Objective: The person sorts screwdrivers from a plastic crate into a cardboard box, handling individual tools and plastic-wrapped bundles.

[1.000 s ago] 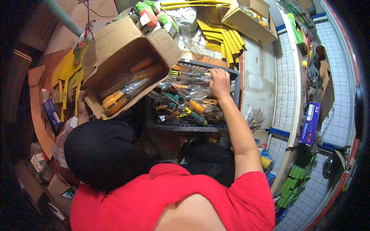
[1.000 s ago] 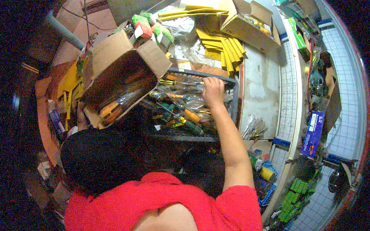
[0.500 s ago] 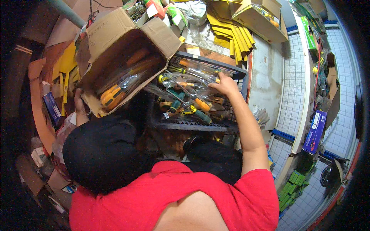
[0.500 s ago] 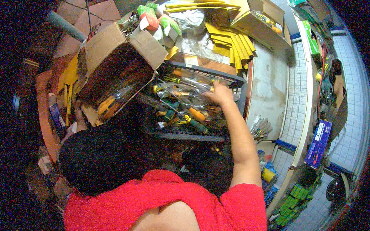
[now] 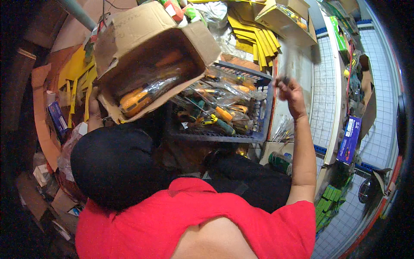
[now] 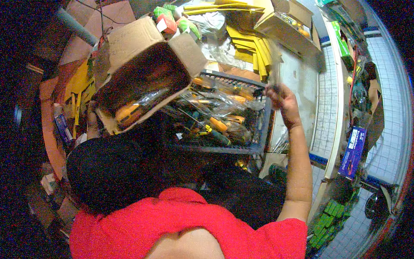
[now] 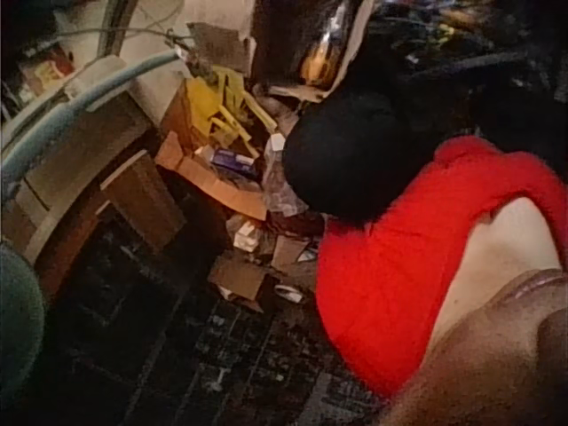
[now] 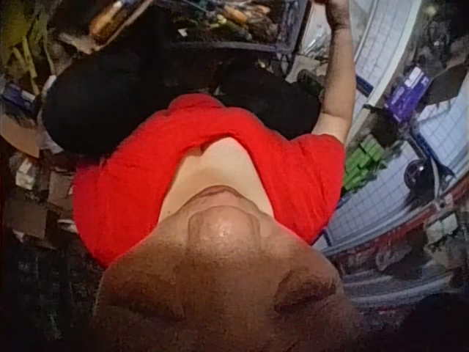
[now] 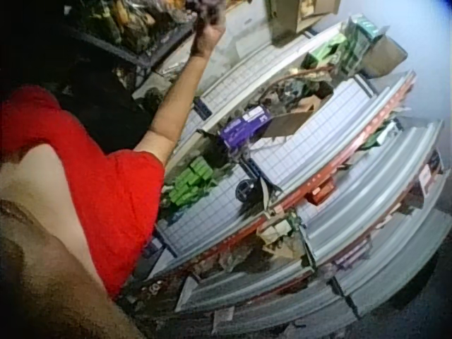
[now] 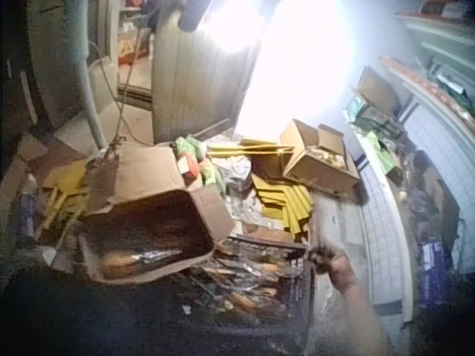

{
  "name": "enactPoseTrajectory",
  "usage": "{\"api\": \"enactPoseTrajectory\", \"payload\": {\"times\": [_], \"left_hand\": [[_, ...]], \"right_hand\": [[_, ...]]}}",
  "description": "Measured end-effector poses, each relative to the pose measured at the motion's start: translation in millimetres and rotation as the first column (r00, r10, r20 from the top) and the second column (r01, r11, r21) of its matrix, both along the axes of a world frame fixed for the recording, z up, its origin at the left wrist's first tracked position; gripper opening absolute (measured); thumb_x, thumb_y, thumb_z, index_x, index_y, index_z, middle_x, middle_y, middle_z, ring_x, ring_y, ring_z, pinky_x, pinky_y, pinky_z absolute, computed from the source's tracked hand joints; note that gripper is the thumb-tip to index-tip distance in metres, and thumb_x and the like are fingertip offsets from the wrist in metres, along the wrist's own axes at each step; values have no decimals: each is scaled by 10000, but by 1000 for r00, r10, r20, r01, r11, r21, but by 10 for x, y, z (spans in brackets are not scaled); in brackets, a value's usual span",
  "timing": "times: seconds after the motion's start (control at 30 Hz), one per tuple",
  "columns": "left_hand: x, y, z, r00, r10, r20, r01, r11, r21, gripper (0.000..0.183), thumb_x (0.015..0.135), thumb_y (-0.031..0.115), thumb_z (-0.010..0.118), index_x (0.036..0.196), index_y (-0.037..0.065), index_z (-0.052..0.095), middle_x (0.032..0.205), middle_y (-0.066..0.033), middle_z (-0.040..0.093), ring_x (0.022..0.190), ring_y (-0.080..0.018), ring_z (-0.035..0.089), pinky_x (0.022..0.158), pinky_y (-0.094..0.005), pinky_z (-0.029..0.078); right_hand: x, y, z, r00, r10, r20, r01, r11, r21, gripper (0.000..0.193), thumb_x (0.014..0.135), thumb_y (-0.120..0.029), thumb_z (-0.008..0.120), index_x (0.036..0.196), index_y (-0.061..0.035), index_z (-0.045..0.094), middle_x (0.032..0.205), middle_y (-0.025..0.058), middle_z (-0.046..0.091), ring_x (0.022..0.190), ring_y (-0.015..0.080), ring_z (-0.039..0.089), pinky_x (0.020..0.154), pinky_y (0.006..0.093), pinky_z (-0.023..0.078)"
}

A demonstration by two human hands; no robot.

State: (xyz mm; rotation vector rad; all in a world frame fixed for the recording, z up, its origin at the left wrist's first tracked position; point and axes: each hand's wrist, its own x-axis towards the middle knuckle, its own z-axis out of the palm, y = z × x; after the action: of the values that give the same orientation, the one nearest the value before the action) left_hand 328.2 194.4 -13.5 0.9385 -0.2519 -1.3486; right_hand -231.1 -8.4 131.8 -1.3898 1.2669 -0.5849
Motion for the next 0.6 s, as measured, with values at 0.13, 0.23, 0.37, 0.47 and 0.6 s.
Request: {"api": "enactPoseTrajectory", "payload": {"times": [0.13,0.23,0.37,0.47,0.6], "left_hand": [[-262,-194,-73,991,-106,-83,102,994,-44,398,814,338,550,1054,22,574,942,-103,623,828,-236,591,776,-344,481],[-376,-248,128,993,-20,117,4,991,132,377,807,321,553,1032,20,580,920,-97,628,818,-227,595,763,-332,482],[-415,-290,305,943,-30,330,-80,946,314,338,778,317,569,958,31,588,837,-80,618,748,-207,588,694,-318,487],[-491,-369,287,978,24,207,-89,946,312,333,762,313,573,942,33,590,821,-82,618,725,-207,586,673,-318,487],[-444,-394,217,993,-3,117,-27,966,256,357,779,299,542,985,11,582,881,-95,630,773,-218,599,721,-331,493]], "right_hand": [[783,136,68,648,-20,762,48,999,-15,219,937,-165,444,1121,-58,499,1172,157,525,1169,253,460,918,343,415],[1349,267,70,747,60,662,61,986,-157,183,937,-130,442,1113,-88,474,1211,165,502,1163,252,454,981,376,364],[1544,296,-58,890,126,439,-9,966,-258,174,907,-55,488,1080,-63,489,1104,107,568,1038,165,529,910,318,416],[1655,323,-48,931,251,264,-180,947,-265,276,794,-90,641,1060,-62,572,954,67,614,959,186,568,859,321,434],[2042,341,-243,701,169,-693,-678,458,-575,401,685,-90,614,1072,-186,577,871,50,574,919,255,535,844,389,370]]}}
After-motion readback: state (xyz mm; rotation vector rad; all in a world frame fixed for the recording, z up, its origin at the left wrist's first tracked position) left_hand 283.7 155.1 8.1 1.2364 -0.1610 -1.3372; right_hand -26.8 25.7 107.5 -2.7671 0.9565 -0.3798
